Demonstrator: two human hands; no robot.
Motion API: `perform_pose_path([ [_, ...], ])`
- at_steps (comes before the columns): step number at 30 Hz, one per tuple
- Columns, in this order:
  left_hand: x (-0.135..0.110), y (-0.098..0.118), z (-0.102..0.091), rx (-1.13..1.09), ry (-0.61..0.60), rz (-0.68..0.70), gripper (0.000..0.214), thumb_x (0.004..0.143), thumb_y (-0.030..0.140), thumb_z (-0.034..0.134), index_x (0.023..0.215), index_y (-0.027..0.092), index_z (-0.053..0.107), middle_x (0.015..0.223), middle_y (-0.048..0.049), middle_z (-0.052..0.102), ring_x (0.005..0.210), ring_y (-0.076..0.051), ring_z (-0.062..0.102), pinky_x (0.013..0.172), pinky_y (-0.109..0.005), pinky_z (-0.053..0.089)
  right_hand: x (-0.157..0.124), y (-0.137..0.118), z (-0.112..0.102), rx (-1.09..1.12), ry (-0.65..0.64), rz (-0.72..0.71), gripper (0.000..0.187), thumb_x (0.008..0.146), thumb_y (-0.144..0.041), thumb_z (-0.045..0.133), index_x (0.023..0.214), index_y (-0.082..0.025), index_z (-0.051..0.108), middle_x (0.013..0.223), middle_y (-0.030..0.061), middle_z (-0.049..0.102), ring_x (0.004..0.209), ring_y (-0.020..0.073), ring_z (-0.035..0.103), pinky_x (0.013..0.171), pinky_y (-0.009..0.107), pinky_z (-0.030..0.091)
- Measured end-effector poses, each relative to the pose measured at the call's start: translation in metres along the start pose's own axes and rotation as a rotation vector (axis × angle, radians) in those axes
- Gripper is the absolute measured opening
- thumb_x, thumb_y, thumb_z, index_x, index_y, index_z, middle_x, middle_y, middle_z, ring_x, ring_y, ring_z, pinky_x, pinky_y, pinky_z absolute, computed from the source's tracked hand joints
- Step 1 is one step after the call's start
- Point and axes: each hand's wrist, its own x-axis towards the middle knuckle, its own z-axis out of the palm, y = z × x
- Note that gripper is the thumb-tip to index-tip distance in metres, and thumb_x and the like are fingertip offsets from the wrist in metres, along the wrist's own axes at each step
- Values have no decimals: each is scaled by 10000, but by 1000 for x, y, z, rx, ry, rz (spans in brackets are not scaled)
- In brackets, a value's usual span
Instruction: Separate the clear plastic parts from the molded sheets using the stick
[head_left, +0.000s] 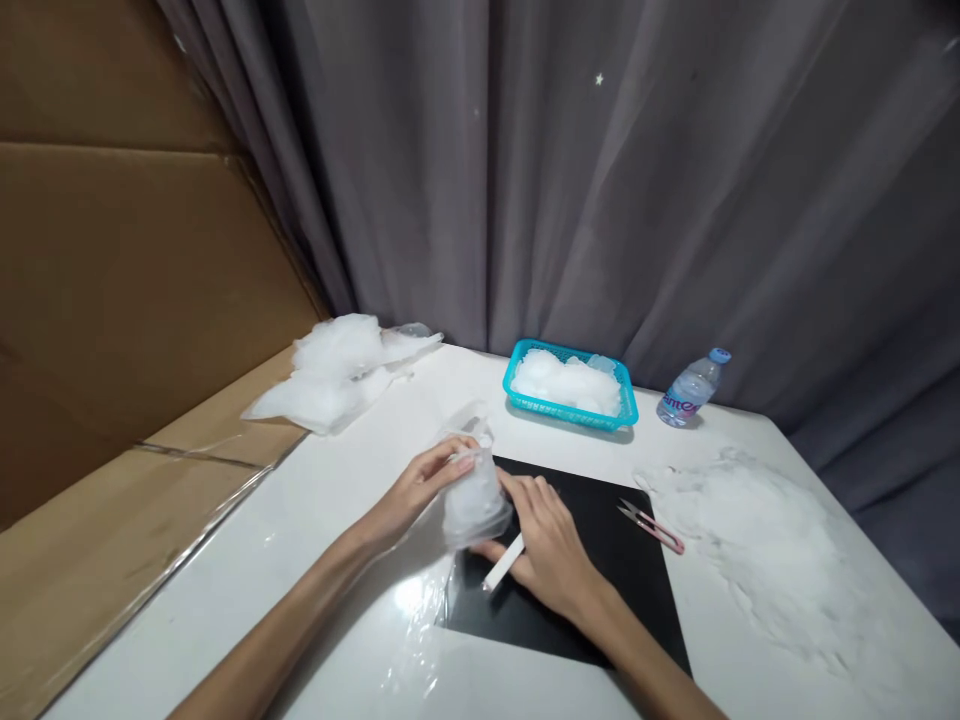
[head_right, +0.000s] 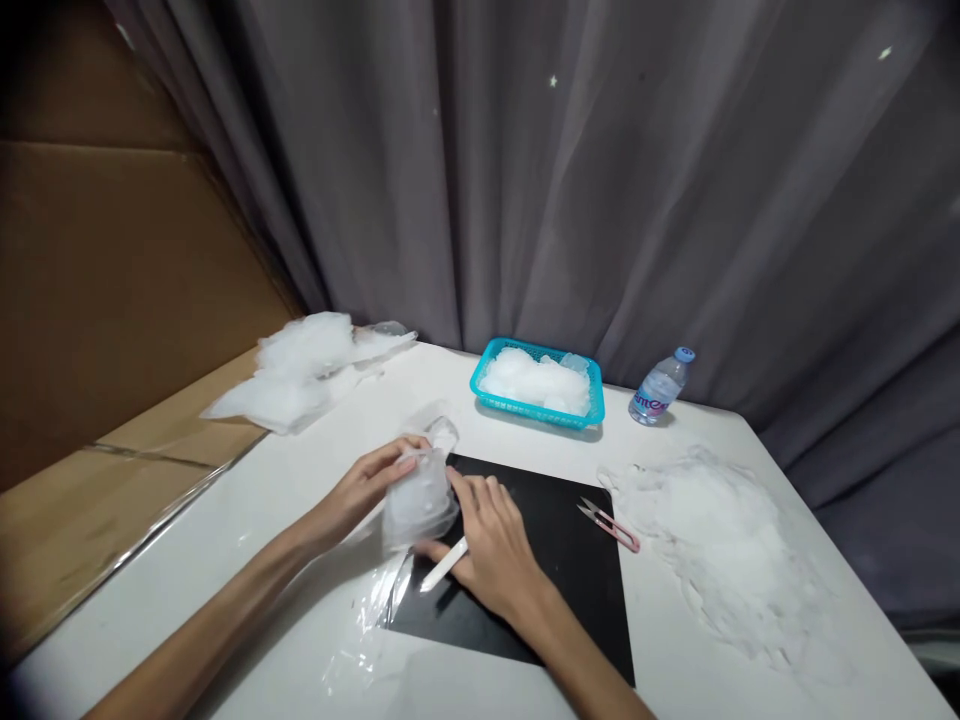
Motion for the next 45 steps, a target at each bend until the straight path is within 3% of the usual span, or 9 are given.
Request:
perform_pose_path([
  [4, 0, -7, 11, -25, -75, -13, 373, 1027, 517, 517, 990, 207, 722, 1024, -70, 683, 1012, -250, 653, 930, -365, 513, -2, 10, -7, 70, 59, 29, 370, 972, -103, 472, 1282, -189, 657, 1086, 116, 688, 981, 299, 608, 869, 453, 538],
  [10, -8, -2, 21, 444, -166, 126, 344, 1000, 529, 613, 879, 231, 735, 777, -30, 608, 830, -237, 561, 844, -385, 466, -28, 37, -36, 51, -87, -56, 617, 975, -34, 393, 1554, -222, 490, 1155, 110, 699, 984, 282, 598, 895, 461, 528],
  [12, -12, 2, 28, 439, -262, 178, 327, 1023, 494, 598, 861, 242, 730, 839, -44, 642, 916, -251, 575, 904, -404, 472, -42, 42, -42, 170, -109, -9, 619, 1004, -57, 400, 1580, -278, 454, 1125, 75, 717, 933, 253, 598, 848, 416, 536],
  [15, -17, 4, 40, 286, -331, 167, 271, 1028, 476, 603, 919, 279, 754, 1204, -66, 649, 1232, -275, 542, 1099, -444, 432, -58, 47, -50, 283, -82, 24, 567, 1045, -118, 431, 1559, -352, 480, 1111, 49, 719, 912, 233, 596, 795, 376, 523],
  [20, -15, -7, 48, 168, -296, 87, 237, 1030, 465, 603, 1192, 302, 659, 1396, -75, 575, 1323, -257, 547, 1148, -438, 442, -73, 60, -69, 210, -51, 20, 469, 1050, -149, 484, 1426, -385, 632, 1229, 72, 680, 1032, 254, 604, 870, 412, 506],
  [25, -5, -34, 38, 559, -150, 152, 500, 1012, 553, 592, 1429, 287, 517, 1449, -107, 566, 1342, -333, 508, 1145, -522, 402, -81, 70, -78, 202, -118, 76, 446, 1008, -100, 522, 1337, -354, 683, 1266, 70, 686, 1108, 268, 616, 957, 445, 502],
  [36, 3, -37, 36, 556, -135, 66, 390, 980, 607, 604, 1076, 236, 675, 1060, -56, 606, 1011, -269, 515, 938, -429, 449, -81, 63, -90, 351, -118, 379, 291, 1069, -256, 437, 1149, -262, 717, 1150, 60, 731, 1035, 256, 642, 910, 393, 489],
  [41, 1, -41, 33, 494, -140, 37, 336, 965, 591, 643, 1034, 277, 740, 1249, -70, 587, 1213, -313, 496, 1111, -518, 422, -80, 59, -87, 363, -81, 387, 183, 1053, -338, 549, 1082, -261, 713, 1066, 50, 722, 949, 233, 619, 890, 379, 460],
  [45, 0, -47, 27, 369, -130, -12, 330, 1066, 507, 482, 1229, 321, 700, 1439, -54, 563, 1376, -305, 477, 1206, -510, 398, -80, 52, -90, 402, -127, 322, 122, 1029, -311, 611, 1012, -251, 717, 1076, 46, 704, 971, 217, 608, 925, 380, 451],
])
